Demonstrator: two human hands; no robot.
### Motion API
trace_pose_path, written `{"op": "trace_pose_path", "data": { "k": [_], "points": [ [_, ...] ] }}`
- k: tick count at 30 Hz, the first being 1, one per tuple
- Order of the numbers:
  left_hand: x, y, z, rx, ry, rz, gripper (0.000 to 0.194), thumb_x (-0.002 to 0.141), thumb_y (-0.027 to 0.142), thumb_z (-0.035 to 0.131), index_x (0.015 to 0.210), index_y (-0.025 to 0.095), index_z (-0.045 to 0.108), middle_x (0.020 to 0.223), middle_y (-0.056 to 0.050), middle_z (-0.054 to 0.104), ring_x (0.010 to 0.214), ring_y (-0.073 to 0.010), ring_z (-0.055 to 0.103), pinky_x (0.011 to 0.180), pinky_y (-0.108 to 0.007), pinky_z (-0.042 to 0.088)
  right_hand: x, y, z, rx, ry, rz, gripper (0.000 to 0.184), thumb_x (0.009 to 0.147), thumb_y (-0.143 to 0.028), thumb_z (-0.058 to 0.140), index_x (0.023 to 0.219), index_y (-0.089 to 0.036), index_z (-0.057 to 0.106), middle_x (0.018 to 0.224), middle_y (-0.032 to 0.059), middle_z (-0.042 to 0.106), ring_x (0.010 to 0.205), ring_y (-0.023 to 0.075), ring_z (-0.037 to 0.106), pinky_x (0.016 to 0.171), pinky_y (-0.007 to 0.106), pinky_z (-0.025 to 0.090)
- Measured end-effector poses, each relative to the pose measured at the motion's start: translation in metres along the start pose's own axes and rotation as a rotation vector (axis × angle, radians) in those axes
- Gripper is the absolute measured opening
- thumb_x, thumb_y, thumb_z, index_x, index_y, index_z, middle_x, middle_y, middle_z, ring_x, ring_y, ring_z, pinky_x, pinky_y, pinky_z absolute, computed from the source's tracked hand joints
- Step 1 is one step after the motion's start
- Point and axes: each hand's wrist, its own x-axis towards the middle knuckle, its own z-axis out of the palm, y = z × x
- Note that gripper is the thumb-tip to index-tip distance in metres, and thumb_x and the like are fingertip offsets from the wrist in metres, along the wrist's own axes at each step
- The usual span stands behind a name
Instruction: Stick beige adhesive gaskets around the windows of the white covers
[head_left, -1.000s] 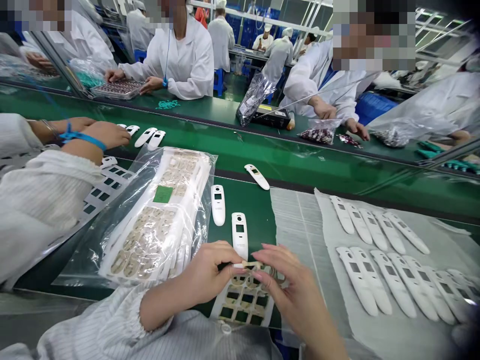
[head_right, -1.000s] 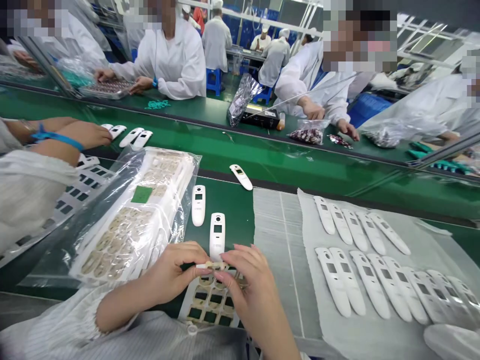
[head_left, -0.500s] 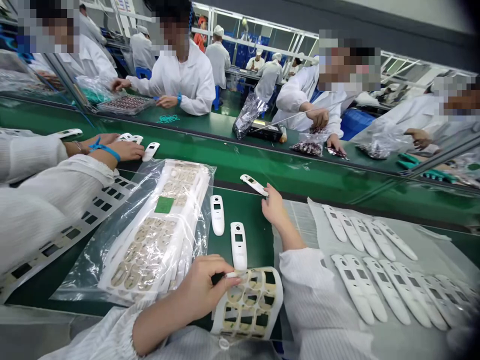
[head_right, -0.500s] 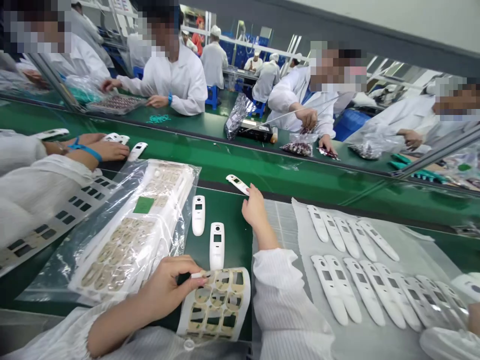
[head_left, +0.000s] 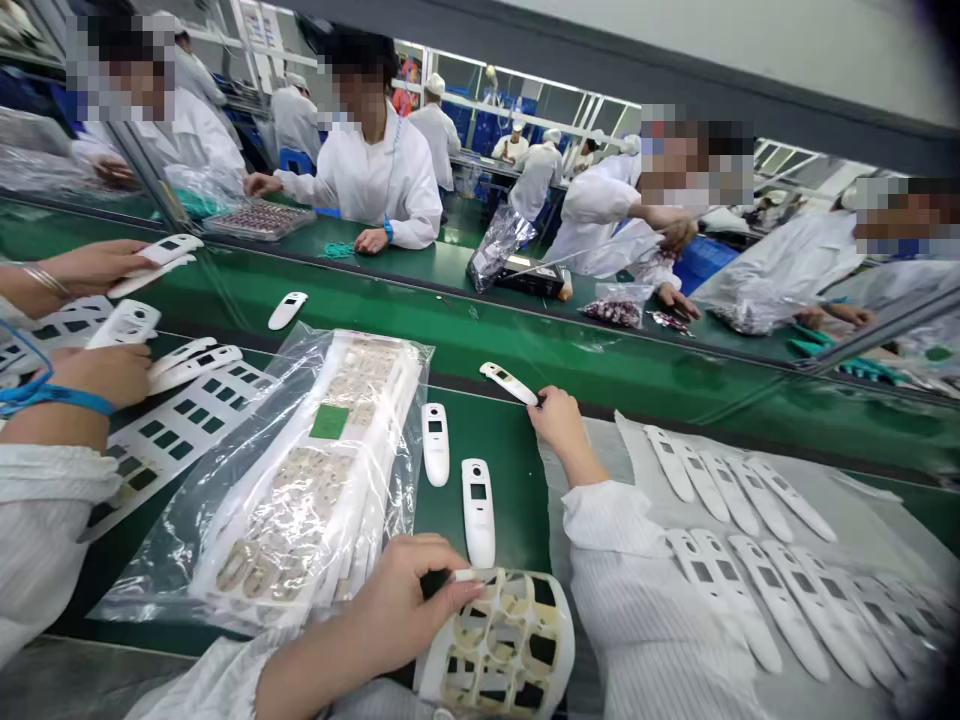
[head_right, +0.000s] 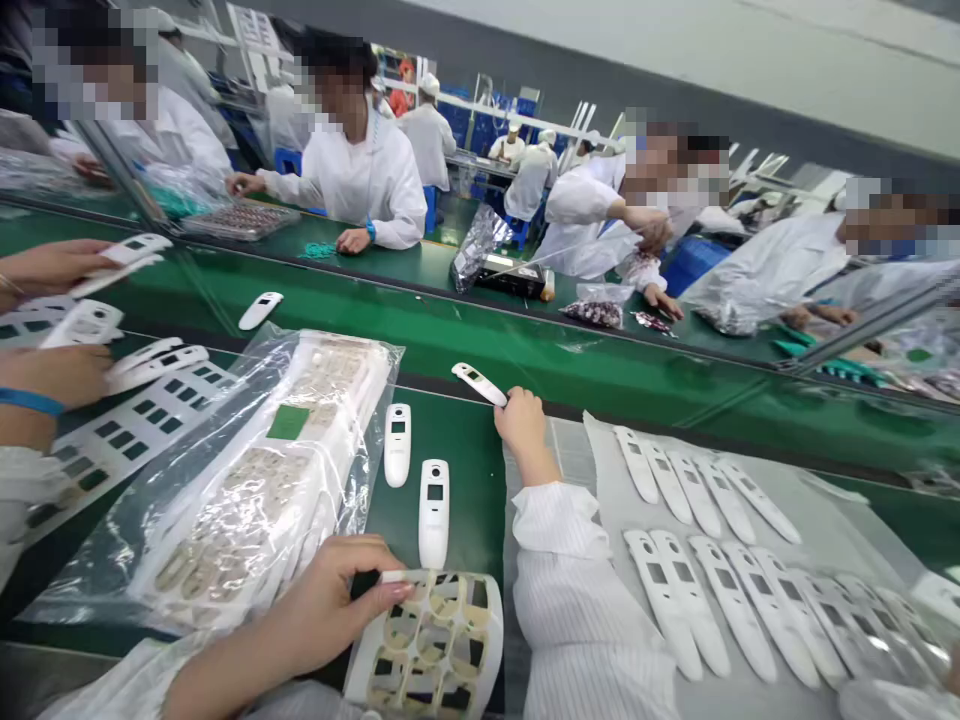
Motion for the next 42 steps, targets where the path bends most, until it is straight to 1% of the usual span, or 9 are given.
{"op": "trace_pose_path", "data": {
  "k": [10,18,22,27,31,34,37,40,42],
  "points": [
    [0.002,-0.01,-0.002,0.04,0.01,-0.051,0.021,0.085,0.031,0.065,0.076,0.016,0.077,0.074,-0.005,0.071,0.07,-0.0161,0.067,0.064,-0.022,0.044,0.049,-0.03,-0.012,0.111,-0.164,0.085,0.033,0.092,-0.035,0.06,0.119,-0.017,0.059,0.118,0.0077,0.063,0.099,0.0199,0.064,0.083,0.04,0.056],
    [0.004,-0.009,-0.005,0.017,0.095,0.003,0.023,0.086,0.029,0.064,0.072,0.015,0.075,0.069,-0.005,0.069,0.065,-0.0156,0.064,0.063,-0.024,0.044,0.041,-0.047,-0.035,0.269,0.034,0.11,0.038,0.092,-0.034,0.06,0.126,-0.018,0.055,0.128,0.0096,0.058,0.109,0.0232,0.061,0.091,0.046,0.053],
    [0.001,-0.008,-0.003,-0.03,0.106,0.042,0.027,0.09,0.032,0.061,0.075,0.014,0.075,0.069,-0.006,0.069,0.066,-0.0159,0.064,0.061,-0.024,0.044,-0.008,-0.054,-0.06,0.367,0.013,-0.001,0.041,0.091,-0.033,0.062,0.129,-0.018,0.054,0.134,0.0106,0.056,0.115,0.0251,0.059,0.095,0.049,0.05],
    [-0.003,-0.003,-0.001,-0.068,0.088,0.151,0.028,0.093,0.028,0.056,0.078,0.013,0.075,0.07,-0.007,0.07,0.066,-0.0155,0.064,0.061,-0.024,0.045,-0.139,-0.06,-0.103,0.494,-0.304,-0.296,0.026,0.086,-0.046,0.064,0.098,-0.025,0.073,0.099,0.0035,0.074,0.095,0.0204,0.069,0.086,0.034,0.055],
    [-0.008,0.0,0.002,-0.088,0.058,0.251,0.022,0.093,0.02,0.054,0.089,0.012,0.074,0.077,-0.009,0.072,0.072,-0.0168,0.064,0.065,-0.026,0.048,-0.217,-0.056,-0.107,0.509,-0.502,-0.393,0.028,0.081,-0.042,0.071,0.103,-0.024,0.071,0.093,0.0038,0.073,0.081,0.0183,0.069,0.067,0.029,0.056],
    [-0.011,0.003,0.007,-0.093,0.047,0.378,0.022,0.091,0.009,0.052,0.099,0.013,0.072,0.085,-0.008,0.073,0.078,-0.0167,0.065,0.07,-0.026,0.051,-0.236,-0.048,-0.097,0.581,-0.433,-0.424,0.01,0.089,-0.03,0.063,0.089,-0.023,0.07,0.076,0.0014,0.07,0.069,0.0145,0.064,0.059,0.026,0.05],
    [-0.015,0.007,0.01,-0.075,0.079,0.454,0.031,0.087,0.001,0.049,0.106,0.014,0.069,0.09,-0.007,0.074,0.081,-0.0163,0.065,0.071,-0.026,0.053,-0.24,-0.042,-0.09,0.655,-0.269,-0.475,0.011,0.089,-0.021,0.062,0.08,-0.022,0.068,0.068,0.0006,0.066,0.065,0.0135,0.06,0.055,0.026,0.046],
    [-0.015,0.009,0.012,-0.057,0.106,0.431,0.032,0.084,0.0,0.051,0.104,0.015,0.07,0.088,-0.006,0.074,0.079,-0.0161,0.066,0.069,-0.026,0.053,-0.242,-0.04,-0.09,0.669,-0.228,-0.469,0.003,0.086,-0.02,0.067,0.083,-0.021,0.068,0.072,0.002,0.065,0.066,0.0138,0.06,0.053,0.025,0.046],
    [-0.015,0.009,0.012,-0.048,0.117,0.424,0.031,0.083,0.0,0.051,0.102,0.015,0.071,0.086,-0.006,0.075,0.078,-0.0159,0.067,0.068,-0.026,0.054,-0.243,-0.04,-0.091,0.68,-0.241,-0.465,0.009,0.083,-0.022,0.071,0.092,-0.022,0.068,0.08,0.0033,0.066,0.07,0.0147,0.062,0.053,0.025,0.048]
  ]
}}
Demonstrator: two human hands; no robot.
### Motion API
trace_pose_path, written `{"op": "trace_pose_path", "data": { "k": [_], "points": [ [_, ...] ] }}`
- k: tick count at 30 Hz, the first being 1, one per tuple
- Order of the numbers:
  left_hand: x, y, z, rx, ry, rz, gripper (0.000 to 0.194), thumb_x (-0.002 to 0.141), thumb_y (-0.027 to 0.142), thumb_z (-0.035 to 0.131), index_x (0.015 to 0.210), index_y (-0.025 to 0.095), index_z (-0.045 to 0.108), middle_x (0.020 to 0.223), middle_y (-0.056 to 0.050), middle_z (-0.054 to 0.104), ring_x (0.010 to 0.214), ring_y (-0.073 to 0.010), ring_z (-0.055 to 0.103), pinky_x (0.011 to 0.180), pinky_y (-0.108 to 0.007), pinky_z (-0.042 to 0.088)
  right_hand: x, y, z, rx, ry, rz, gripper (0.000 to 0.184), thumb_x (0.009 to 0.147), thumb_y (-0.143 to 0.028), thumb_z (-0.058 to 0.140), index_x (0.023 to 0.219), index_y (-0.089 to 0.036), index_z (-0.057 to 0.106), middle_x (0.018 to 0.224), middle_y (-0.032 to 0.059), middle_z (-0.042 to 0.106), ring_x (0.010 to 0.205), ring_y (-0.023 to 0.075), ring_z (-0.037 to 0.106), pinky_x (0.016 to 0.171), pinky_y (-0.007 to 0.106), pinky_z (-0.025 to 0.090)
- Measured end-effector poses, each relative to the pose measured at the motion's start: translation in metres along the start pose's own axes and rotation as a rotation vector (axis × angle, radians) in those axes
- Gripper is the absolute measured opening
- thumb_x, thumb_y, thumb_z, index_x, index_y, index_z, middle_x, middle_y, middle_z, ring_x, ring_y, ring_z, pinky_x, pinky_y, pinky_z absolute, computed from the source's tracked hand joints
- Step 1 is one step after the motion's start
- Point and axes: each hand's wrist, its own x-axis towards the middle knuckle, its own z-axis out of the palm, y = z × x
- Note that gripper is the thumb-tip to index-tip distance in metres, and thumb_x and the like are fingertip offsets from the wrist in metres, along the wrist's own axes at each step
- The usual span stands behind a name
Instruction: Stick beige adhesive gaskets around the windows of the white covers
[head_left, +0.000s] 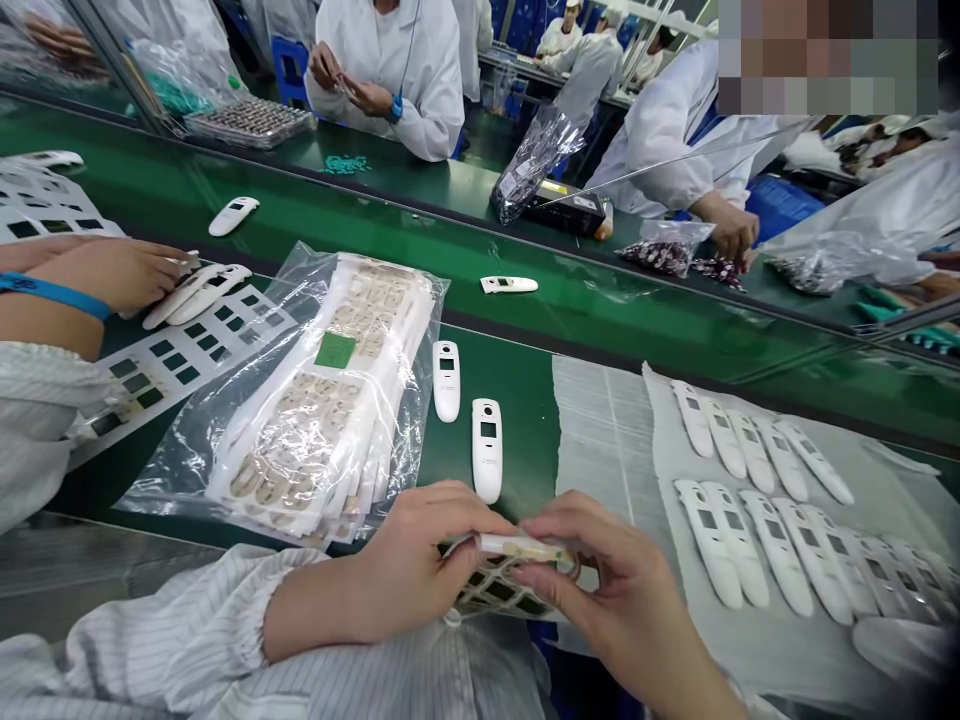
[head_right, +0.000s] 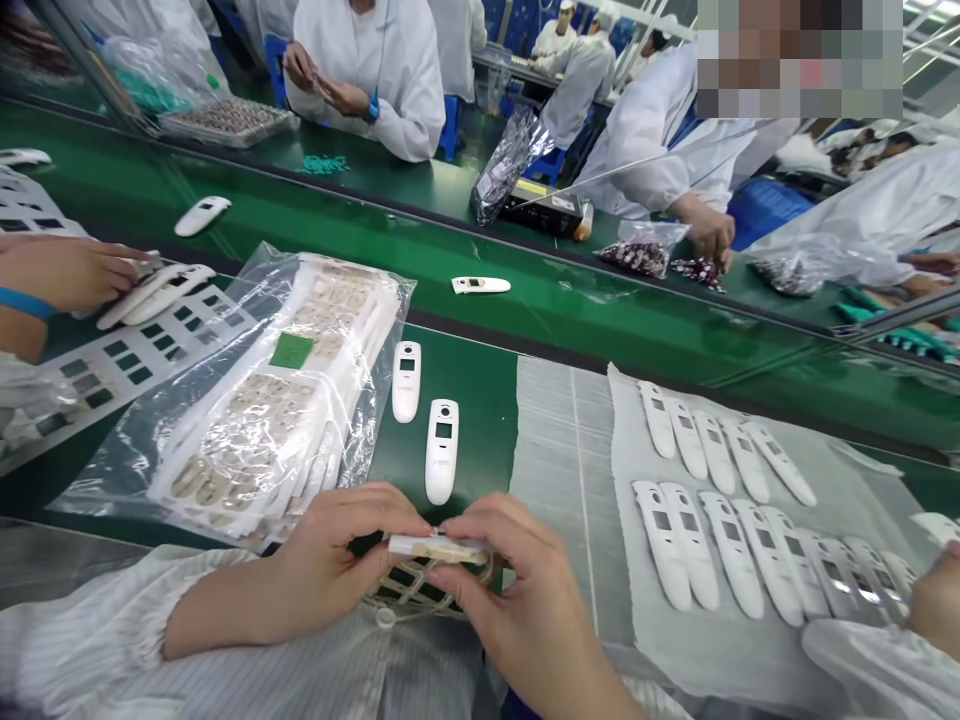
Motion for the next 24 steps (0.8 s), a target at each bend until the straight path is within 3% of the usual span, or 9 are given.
{"op": "trace_pose_path", "data": {
  "k": [7,10,13,20,24],
  "points": [
    [0.002,-0.001,0.0,0.074,-0.006,0.049,0.033,0.085,-0.002,0.047,0.101,0.015,0.071,0.086,-0.006,0.076,0.076,-0.0166,0.068,0.07,-0.028,0.054,0.0,-0.003,0.002,-0.143,0.157,-0.196,0.022,0.083,-0.012,0.068,0.1,-0.026,0.07,0.098,0.0078,0.063,0.091,0.0202,0.064,0.067,0.031,0.057],
    [0.004,0.0,0.0,0.114,-0.019,0.098,0.033,0.086,-0.002,0.045,0.101,0.013,0.07,0.086,-0.008,0.076,0.077,-0.0166,0.07,0.071,-0.029,0.053,0.0,-0.001,0.003,-0.123,0.209,-0.212,0.023,0.082,-0.008,0.067,0.095,-0.027,0.07,0.097,0.0068,0.062,0.1,0.0224,0.062,0.078,0.037,0.058],
    [0.006,0.001,0.0,0.14,-0.004,0.103,0.031,0.087,-0.001,0.046,0.1,0.013,0.071,0.084,-0.008,0.076,0.077,-0.0164,0.07,0.071,-0.029,0.053,0.001,0.0,0.004,-0.076,0.206,-0.207,0.026,0.081,-0.006,0.068,0.095,-0.028,0.069,0.094,0.0058,0.062,0.098,0.0225,0.062,0.08,0.04,0.058],
    [0.01,0.0,-0.003,0.144,-0.067,-0.038,0.012,0.091,0.014,0.061,0.087,0.013,0.072,0.074,-0.006,0.074,0.067,-0.0157,0.065,0.067,-0.027,0.048,0.003,-0.004,-0.003,-0.107,0.188,-0.282,0.03,0.079,-0.001,0.067,0.098,-0.025,0.067,0.087,0.0059,0.064,0.084,0.0199,0.063,0.064,0.034,0.056],
    [0.011,-0.007,-0.006,0.142,-0.164,-0.201,0.041,0.093,0.039,0.06,0.06,0.014,0.061,0.055,0.0,0.055,0.056,-0.0123,0.051,0.057,-0.025,0.038,0.006,-0.004,-0.008,-0.136,0.155,-0.342,0.03,0.077,0.002,0.066,0.097,-0.021,0.067,0.088,0.007,0.066,0.086,0.0204,0.062,0.067,0.035,0.055]
  ]
}}
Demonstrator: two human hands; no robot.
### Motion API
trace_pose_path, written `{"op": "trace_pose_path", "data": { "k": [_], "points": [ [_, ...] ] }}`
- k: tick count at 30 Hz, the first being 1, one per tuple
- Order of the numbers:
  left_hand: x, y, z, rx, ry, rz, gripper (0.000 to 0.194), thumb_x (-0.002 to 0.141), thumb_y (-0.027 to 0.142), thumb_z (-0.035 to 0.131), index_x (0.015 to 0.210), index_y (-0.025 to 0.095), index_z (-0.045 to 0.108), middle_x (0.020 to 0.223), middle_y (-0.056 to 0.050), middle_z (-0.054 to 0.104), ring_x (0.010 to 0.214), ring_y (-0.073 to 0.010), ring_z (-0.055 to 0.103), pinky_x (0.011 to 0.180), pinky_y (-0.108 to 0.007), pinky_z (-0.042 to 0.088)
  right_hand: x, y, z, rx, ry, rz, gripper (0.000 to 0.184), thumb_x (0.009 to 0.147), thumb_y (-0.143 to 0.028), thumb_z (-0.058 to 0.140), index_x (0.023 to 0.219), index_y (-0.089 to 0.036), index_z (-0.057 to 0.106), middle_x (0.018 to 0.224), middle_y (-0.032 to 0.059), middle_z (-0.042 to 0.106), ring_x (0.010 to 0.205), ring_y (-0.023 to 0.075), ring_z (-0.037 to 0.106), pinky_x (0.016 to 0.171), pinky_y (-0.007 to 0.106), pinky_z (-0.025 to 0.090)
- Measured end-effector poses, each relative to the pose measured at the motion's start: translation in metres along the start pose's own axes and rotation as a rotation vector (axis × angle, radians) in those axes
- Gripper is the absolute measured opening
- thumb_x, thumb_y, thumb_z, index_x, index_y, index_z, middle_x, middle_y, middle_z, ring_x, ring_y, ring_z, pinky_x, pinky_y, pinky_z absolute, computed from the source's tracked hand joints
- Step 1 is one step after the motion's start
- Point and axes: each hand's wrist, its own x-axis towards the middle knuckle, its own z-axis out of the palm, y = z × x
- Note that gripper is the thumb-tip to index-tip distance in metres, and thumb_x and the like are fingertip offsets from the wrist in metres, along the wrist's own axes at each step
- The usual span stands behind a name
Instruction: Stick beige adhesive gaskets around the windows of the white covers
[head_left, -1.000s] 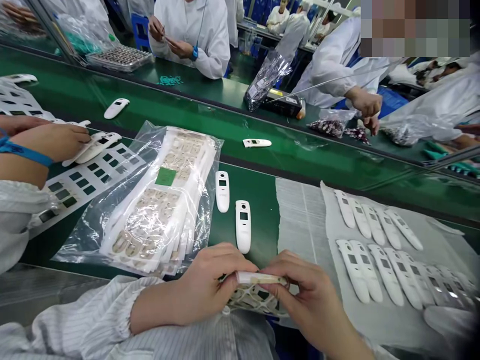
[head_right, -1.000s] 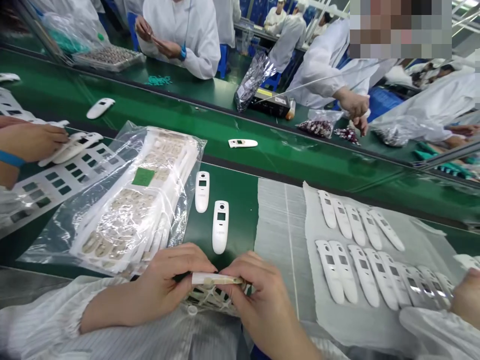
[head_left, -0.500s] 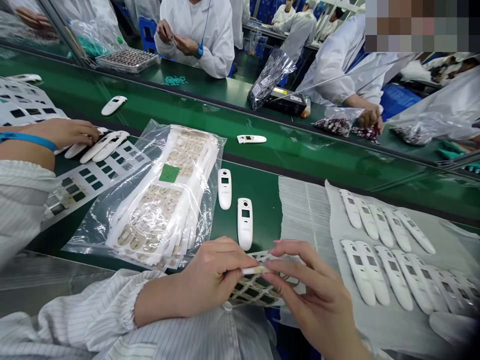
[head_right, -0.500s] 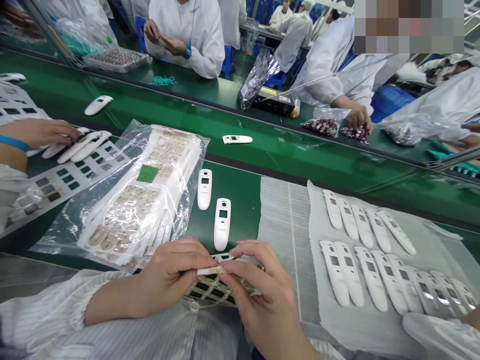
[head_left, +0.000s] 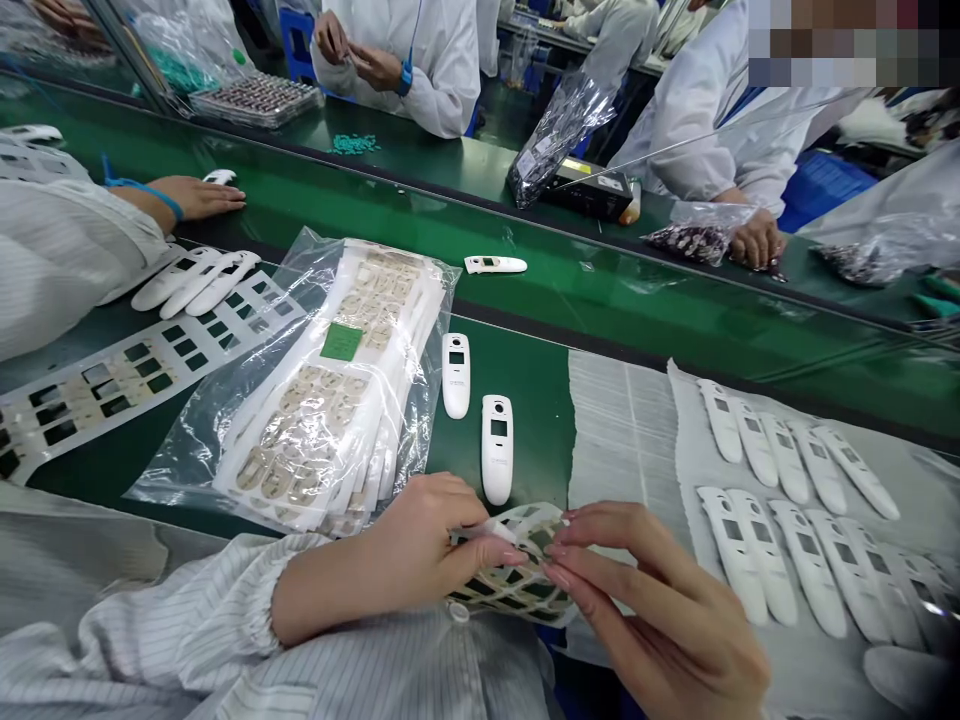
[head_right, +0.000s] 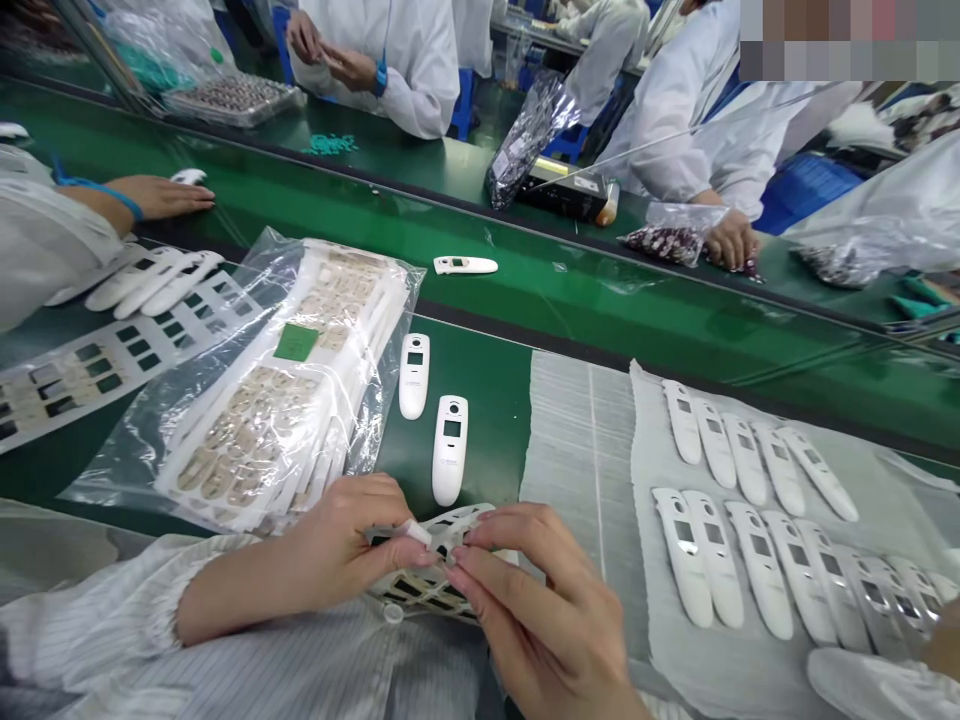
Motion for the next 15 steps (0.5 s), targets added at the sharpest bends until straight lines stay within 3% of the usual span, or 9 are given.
{"op": "trace_pose_path", "data": {
  "k": [3,8,11,13,15],
  "points": [
    [0.001,-0.008,0.0,-0.034,-0.032,-0.103,0.055,0.09,0.053,0.058,0.051,0.016,0.046,0.051,0.004,0.038,0.052,-0.0104,0.041,0.052,-0.025,0.029,0.003,0.006,0.001,0.109,-0.028,0.037,0.031,0.078,0.002,0.066,0.097,-0.023,0.069,0.088,0.0061,0.066,0.083,0.0198,0.064,0.065,0.034,0.056],
    [0.004,-0.018,0.0,-0.068,-0.043,-0.203,0.059,0.089,0.054,0.058,0.049,0.017,0.035,0.05,0.007,0.024,0.048,-0.008,0.029,0.047,-0.024,0.02,0.011,0.02,0.004,0.302,0.036,0.196,0.026,0.08,-0.004,0.067,0.091,-0.027,0.073,0.082,0.0042,0.067,0.076,0.0185,0.065,0.057,0.031,0.054],
    [0.008,-0.021,-0.002,-0.105,-0.026,-0.254,0.053,0.092,0.051,0.053,0.053,0.016,0.047,0.053,0.004,0.04,0.049,-0.0088,0.039,0.047,-0.023,0.027,0.017,0.039,0.005,0.35,0.163,0.385,0.013,0.081,-0.016,0.071,0.081,-0.028,0.075,0.079,0.0037,0.068,0.077,0.0189,0.064,0.063,0.032,0.054],
    [0.013,-0.024,-0.003,-0.125,0.019,-0.275,0.047,0.094,0.047,0.049,0.06,0.016,0.056,0.072,-0.003,0.059,0.067,-0.0132,0.056,0.06,-0.024,0.041,0.022,0.059,0.008,0.362,0.198,0.488,0.005,0.08,-0.025,0.073,0.076,-0.027,0.074,0.078,0.0036,0.069,0.078,0.019,0.064,0.067,0.034,0.055],
    [0.019,-0.028,-0.004,-0.133,0.082,-0.31,0.044,0.095,0.044,0.047,0.063,0.016,0.058,0.096,-0.008,0.065,0.089,-0.0185,0.062,0.076,-0.028,0.047,0.025,0.081,0.016,0.384,0.179,0.577,0.01,0.078,-0.034,0.075,0.075,-0.024,0.074,0.08,0.0046,0.07,0.078,0.0191,0.065,0.069,0.034,0.056]
  ]
}}
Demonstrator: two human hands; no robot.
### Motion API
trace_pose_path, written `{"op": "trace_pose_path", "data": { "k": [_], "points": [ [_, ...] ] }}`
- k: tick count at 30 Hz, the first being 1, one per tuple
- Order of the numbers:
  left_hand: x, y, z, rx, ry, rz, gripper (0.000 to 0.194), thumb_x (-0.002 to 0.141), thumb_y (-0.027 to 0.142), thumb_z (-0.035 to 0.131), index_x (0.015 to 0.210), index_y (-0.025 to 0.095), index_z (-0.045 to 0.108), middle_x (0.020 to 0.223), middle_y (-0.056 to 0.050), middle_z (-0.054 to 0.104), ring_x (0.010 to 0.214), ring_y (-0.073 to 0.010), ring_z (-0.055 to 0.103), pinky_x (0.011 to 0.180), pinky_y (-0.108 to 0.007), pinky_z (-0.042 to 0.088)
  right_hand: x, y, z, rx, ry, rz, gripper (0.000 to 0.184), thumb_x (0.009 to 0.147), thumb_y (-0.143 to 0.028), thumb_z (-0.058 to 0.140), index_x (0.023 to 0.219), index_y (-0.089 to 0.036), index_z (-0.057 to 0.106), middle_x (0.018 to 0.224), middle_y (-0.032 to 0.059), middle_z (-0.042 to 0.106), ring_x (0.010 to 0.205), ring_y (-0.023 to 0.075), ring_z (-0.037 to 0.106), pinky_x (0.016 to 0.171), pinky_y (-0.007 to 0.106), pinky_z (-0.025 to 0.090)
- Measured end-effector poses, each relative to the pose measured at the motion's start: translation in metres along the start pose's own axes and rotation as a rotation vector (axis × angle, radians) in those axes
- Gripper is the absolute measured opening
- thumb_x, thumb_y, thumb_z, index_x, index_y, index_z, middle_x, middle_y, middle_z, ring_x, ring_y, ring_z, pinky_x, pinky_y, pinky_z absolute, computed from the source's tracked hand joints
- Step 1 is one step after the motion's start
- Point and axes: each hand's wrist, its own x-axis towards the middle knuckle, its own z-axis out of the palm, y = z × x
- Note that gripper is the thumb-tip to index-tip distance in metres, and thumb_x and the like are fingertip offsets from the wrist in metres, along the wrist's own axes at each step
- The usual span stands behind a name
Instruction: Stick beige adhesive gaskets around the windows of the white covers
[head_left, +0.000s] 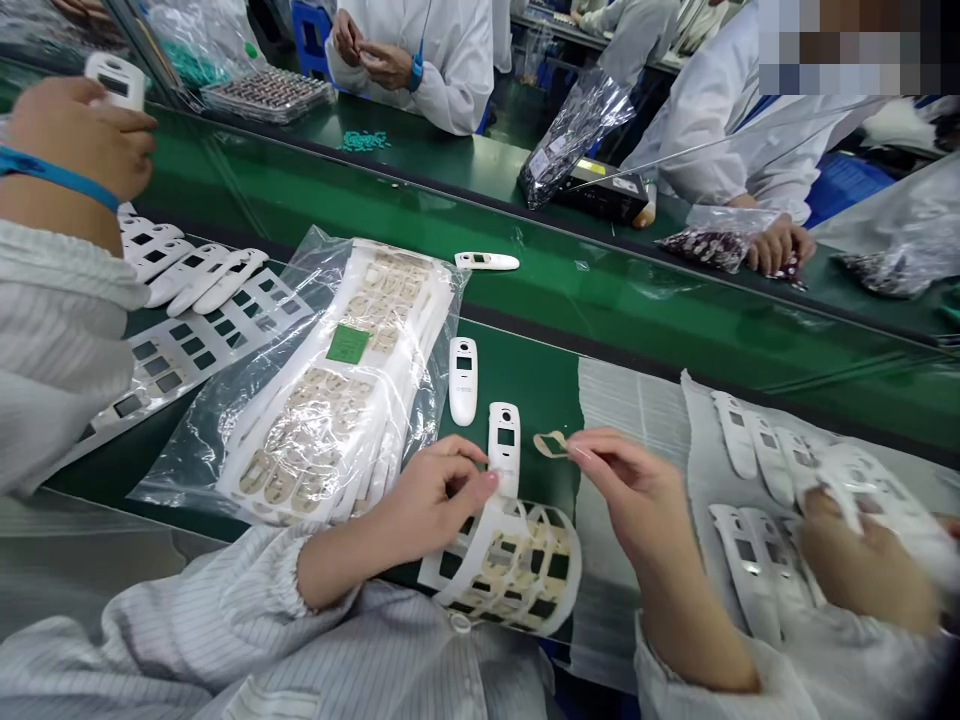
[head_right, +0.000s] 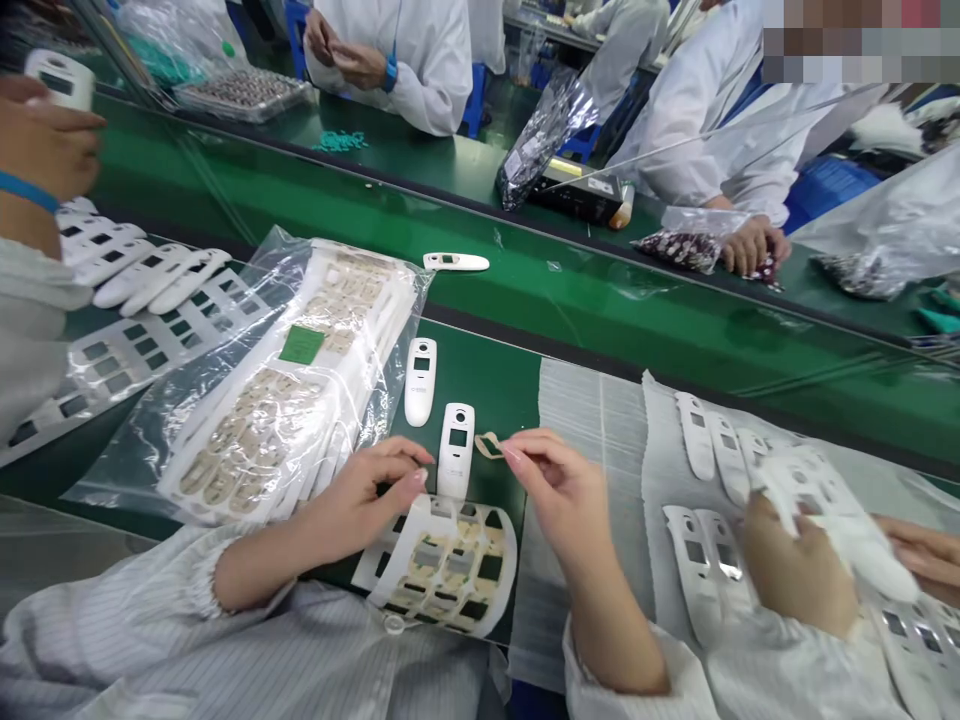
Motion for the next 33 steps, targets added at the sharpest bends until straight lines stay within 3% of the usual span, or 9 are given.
{"op": "trace_pose_path", "data": {
  "k": [4,7,10,13,17,20,23,28,33],
  "points": [
    [0.011,-0.005,0.005,-0.036,0.066,-0.139,0.031,0.09,0.046,0.057,0.095,0.016,0.064,0.092,-0.009,0.068,0.082,-0.0212,0.065,0.073,-0.033,0.052,0.007,0.028,0.014,0.061,-0.01,0.193,0.037,0.075,-0.045,0.075,0.103,-0.022,0.069,0.089,0.0065,0.071,0.077,0.02,0.069,0.067,0.037,0.06],
    [0.016,-0.007,0.012,-0.105,0.063,-0.217,0.047,0.084,0.039,0.067,0.122,0.014,0.056,0.105,-0.013,0.07,0.085,-0.0224,0.068,0.074,-0.036,0.056,-0.006,0.034,0.028,0.113,-0.004,0.279,0.063,0.075,-0.045,0.075,0.13,-0.025,0.051,0.103,0.0082,0.067,0.077,0.0205,0.071,0.066,0.04,0.062],
    [0.025,-0.01,0.016,-0.194,0.066,-0.257,0.056,0.079,0.024,0.072,0.129,0.012,0.05,0.123,-0.018,0.064,0.092,-0.0213,0.068,0.081,-0.037,0.056,-0.019,0.034,0.042,0.159,0.026,0.3,0.077,0.077,-0.045,0.073,0.142,-0.029,0.035,0.116,0.0116,0.061,0.082,0.0212,0.072,0.071,0.043,0.063],
    [0.035,-0.016,0.018,-0.269,0.018,-0.258,0.044,0.074,0.014,0.074,0.115,0.01,0.06,0.098,-0.011,0.072,0.083,-0.0194,0.069,0.077,-0.034,0.056,-0.025,0.031,0.052,0.199,0.08,0.258,0.08,0.08,-0.041,0.072,0.145,-0.031,0.026,0.123,0.0133,0.058,0.09,0.0224,0.071,0.079,0.044,0.062],
    [0.038,-0.017,0.016,-0.296,0.015,-0.207,0.012,0.08,0.023,0.069,0.084,0.013,0.064,0.079,-0.004,0.07,0.075,-0.0187,0.067,0.069,-0.03,0.053,-0.024,0.016,0.051,0.207,0.157,0.123,0.065,0.083,-0.034,0.07,0.139,-0.033,0.036,0.124,0.0102,0.057,0.096,0.0223,0.069,0.081,0.045,0.06],
    [0.032,-0.008,0.011,-0.329,0.057,-0.143,0.02,0.088,0.034,0.063,0.091,0.015,0.06,0.097,-0.008,0.071,0.087,-0.0211,0.068,0.075,-0.032,0.054,-0.021,-0.002,0.037,0.16,0.226,-0.005,0.027,0.08,-0.026,0.073,0.106,-0.027,0.065,0.119,0.0068,0.059,0.112,0.0224,0.06,0.096,0.043,0.052],
    [0.024,0.01,0.003,-0.41,0.039,-0.081,0.026,0.095,0.041,0.054,0.106,0.017,0.054,0.119,-0.011,0.067,0.1,-0.0217,0.068,0.083,-0.034,0.055,-0.017,-0.022,0.023,0.155,0.21,-0.065,0.005,0.081,-0.023,0.072,0.083,-0.026,0.069,0.109,0.0041,0.062,0.112,0.0201,0.057,0.098,0.038,0.048],
    [0.016,0.04,-0.011,-0.575,0.063,-0.019,0.023,0.095,0.037,0.057,0.103,0.018,0.048,0.101,-0.007,0.072,0.08,-0.014,0.069,0.074,-0.028,0.055,-0.013,-0.044,0.019,0.266,0.074,-0.015,0.01,0.083,-0.032,0.07,0.075,-0.026,0.07,0.089,0.0034,0.063,0.089,0.0188,0.062,0.08,0.034,0.054],
    [0.012,0.053,-0.012,-0.735,0.06,-0.069,0.042,0.073,0.02,0.079,0.099,0.019,0.046,0.083,0.002,0.07,0.064,-0.0093,0.064,0.059,-0.02,0.05,-0.015,-0.049,0.026,0.295,0.068,0.048,0.013,0.081,-0.034,0.072,0.072,-0.025,0.07,0.086,0.003,0.059,0.082,0.017,0.059,0.072,0.031,0.053]
  ]
}}
